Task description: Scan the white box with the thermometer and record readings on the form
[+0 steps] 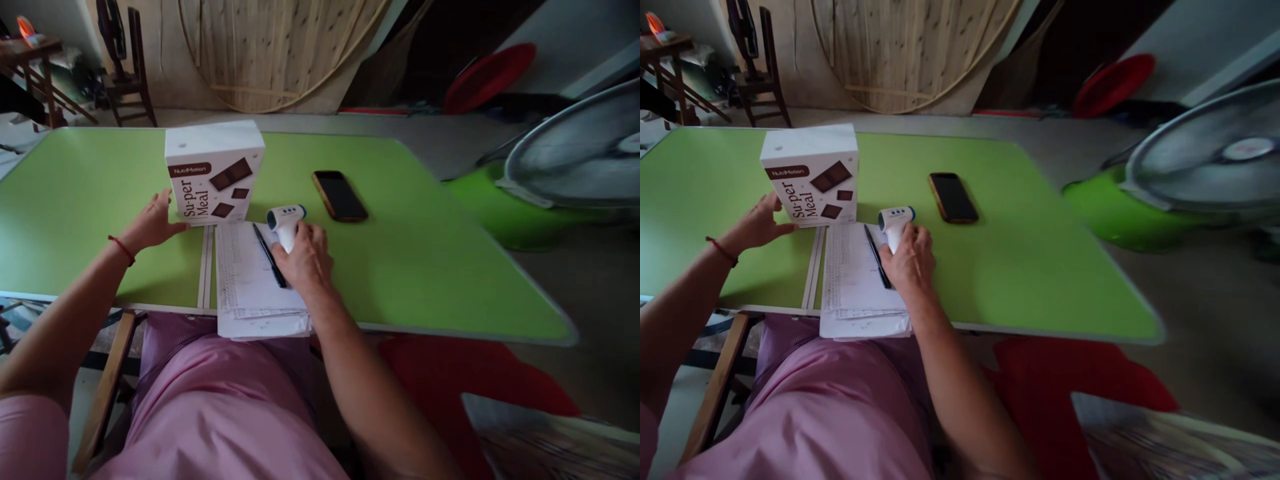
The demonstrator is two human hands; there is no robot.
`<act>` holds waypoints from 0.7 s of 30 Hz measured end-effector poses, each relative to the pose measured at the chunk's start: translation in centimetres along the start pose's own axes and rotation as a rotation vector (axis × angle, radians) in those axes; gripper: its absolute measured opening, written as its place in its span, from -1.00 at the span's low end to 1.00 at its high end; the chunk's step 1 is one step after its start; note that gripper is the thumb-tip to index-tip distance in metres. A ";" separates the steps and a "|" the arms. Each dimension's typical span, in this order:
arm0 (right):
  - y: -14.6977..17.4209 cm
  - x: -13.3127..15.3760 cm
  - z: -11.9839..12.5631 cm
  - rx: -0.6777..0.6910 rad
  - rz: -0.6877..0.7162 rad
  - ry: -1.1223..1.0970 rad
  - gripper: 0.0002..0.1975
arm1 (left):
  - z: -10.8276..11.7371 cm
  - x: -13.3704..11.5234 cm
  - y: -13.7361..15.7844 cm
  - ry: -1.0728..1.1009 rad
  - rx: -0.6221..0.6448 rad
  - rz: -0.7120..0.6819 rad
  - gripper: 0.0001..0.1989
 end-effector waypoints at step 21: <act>2.4 6.2 1.1 0.227 0.269 0.180 -0.67 | -12.5 -12.5 14.1 -0.446 0.237 -0.455 -0.57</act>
Point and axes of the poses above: each hand's wrist, its own y-axis away from the middle knuckle, its own z-axis out of the back of the hand, x = y × z, the point moved 9 cm from there along -y, towards the middle knuckle, and after that the axes turned 1 degree about z, right-handed, at the moved point
